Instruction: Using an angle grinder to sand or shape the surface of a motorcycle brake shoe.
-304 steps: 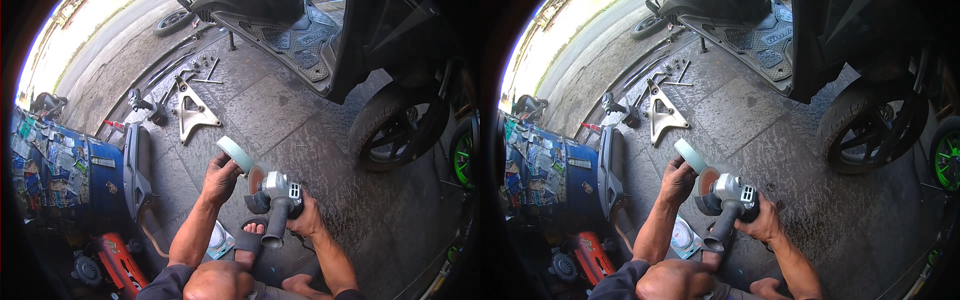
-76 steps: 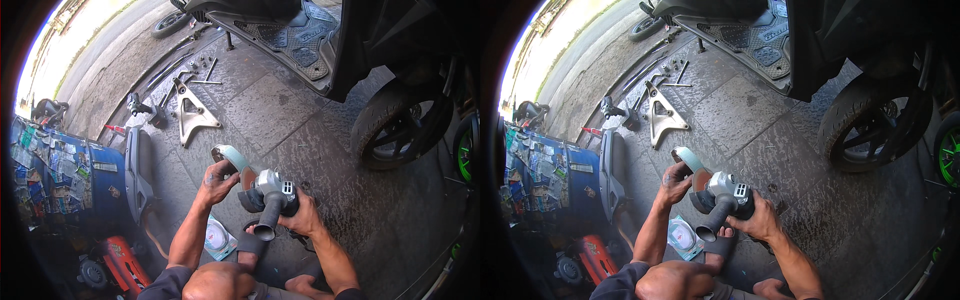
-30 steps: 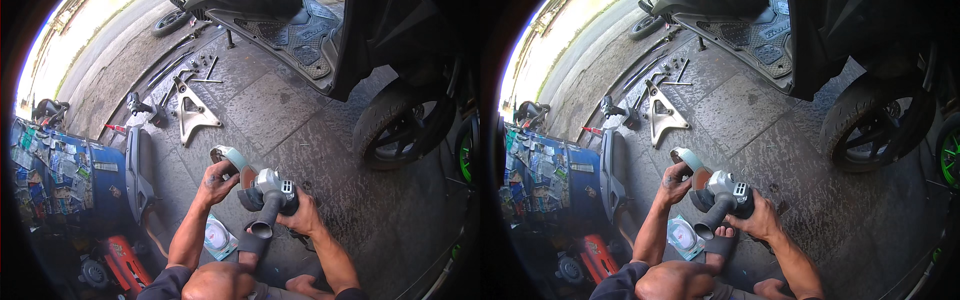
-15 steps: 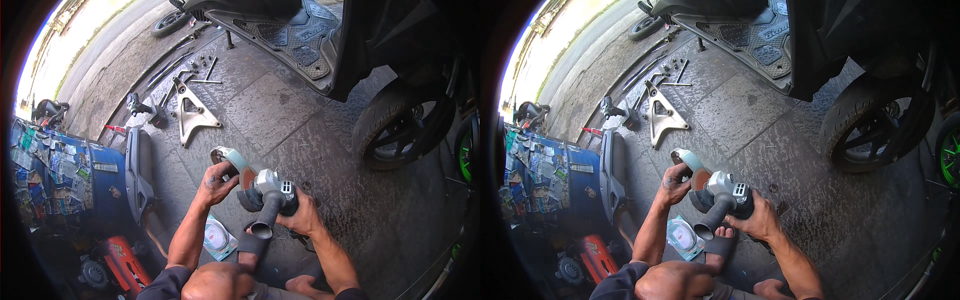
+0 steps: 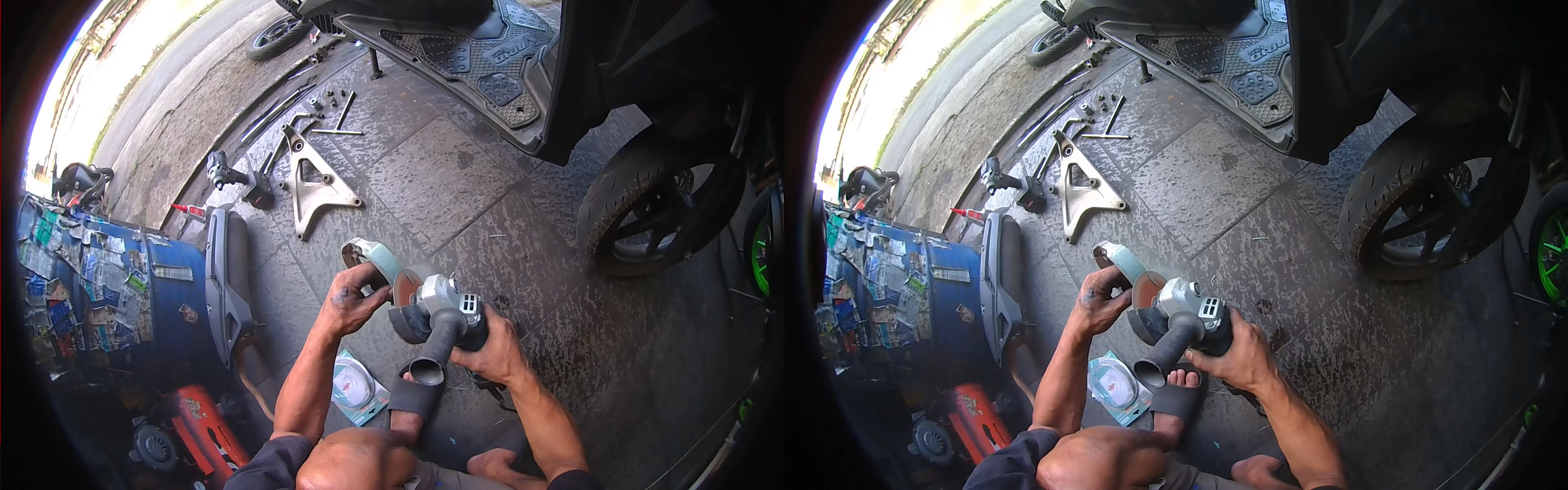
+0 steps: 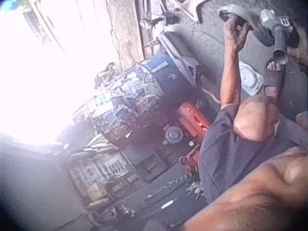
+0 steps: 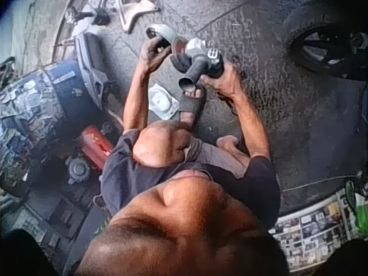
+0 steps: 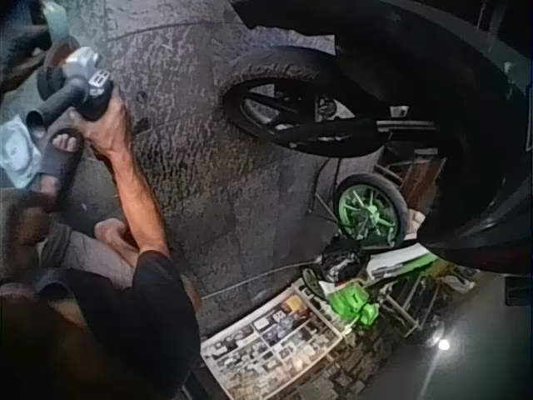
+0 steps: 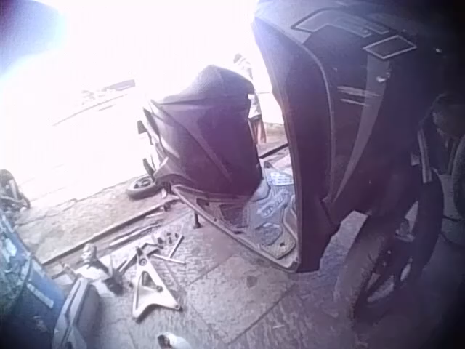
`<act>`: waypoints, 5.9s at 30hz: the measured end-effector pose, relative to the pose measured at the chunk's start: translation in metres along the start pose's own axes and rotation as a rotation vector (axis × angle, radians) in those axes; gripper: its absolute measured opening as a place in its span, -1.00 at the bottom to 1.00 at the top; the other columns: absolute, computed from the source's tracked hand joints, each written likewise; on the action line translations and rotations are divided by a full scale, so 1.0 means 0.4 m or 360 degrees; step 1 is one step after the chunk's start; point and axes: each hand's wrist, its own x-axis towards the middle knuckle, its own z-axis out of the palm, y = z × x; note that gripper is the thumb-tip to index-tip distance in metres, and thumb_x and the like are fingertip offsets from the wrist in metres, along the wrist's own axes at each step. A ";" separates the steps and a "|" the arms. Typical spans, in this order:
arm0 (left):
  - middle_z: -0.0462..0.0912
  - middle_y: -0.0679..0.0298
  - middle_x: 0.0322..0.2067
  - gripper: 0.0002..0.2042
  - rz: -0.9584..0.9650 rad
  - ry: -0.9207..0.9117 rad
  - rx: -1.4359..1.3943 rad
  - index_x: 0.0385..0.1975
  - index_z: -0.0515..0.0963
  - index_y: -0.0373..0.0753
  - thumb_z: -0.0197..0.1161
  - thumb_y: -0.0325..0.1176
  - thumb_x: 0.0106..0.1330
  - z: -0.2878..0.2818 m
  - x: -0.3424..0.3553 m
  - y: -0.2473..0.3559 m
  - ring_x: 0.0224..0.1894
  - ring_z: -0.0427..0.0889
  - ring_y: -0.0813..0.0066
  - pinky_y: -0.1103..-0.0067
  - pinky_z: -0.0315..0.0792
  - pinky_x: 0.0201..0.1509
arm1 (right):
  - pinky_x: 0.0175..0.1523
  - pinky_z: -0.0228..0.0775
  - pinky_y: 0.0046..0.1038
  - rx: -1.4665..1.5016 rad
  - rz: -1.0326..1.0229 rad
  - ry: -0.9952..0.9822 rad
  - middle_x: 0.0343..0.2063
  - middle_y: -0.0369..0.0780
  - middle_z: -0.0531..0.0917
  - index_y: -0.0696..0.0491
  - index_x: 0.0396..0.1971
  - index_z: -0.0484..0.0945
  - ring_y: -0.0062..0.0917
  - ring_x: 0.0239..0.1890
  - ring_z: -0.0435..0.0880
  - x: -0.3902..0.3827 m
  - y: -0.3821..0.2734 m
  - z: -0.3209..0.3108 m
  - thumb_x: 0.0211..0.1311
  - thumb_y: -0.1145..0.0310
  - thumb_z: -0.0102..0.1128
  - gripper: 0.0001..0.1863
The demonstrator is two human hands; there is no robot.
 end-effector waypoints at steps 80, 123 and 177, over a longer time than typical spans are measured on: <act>0.68 0.11 -0.35 -0.79 0.0140 -0.0206 0.0247 -0.21 0.63 -0.36 0.37 -0.49 0.16 -0.029 0.002 0.008 -0.29 0.73 0.21 0.42 0.58 -0.16 | 0.00 0.56 -0.24 0.0051 0.0026 -0.0035 -0.23 0.05 0.72 0.25 -0.06 0.52 -0.14 -0.11 0.75 0.011 0.024 -0.004 -0.17 0.06 0.61 -0.26; 0.63 0.13 -0.40 -0.82 0.0261 -0.0225 0.0330 -0.27 0.60 -0.32 0.38 -0.48 0.13 -0.025 0.000 -0.019 -0.34 0.66 0.10 0.33 0.53 -0.24 | 0.03 0.53 -0.25 0.0051 0.0056 -0.0094 -0.20 0.04 0.71 0.24 -0.03 0.52 -0.14 -0.08 0.73 0.015 0.024 -0.009 -0.19 0.03 0.61 -0.23; 0.64 0.42 -0.29 -0.72 -0.1172 0.0162 -0.2030 -0.05 0.58 -0.17 0.01 -0.18 0.49 0.162 -0.015 -0.301 -0.43 0.43 0.69 0.71 0.16 -0.47 | 0.07 0.53 -0.27 0.0082 0.0160 -0.0104 -0.17 0.00 0.72 0.22 -0.01 0.53 -0.22 -0.06 0.73 -0.001 0.065 -0.029 -0.27 0.12 0.63 -0.22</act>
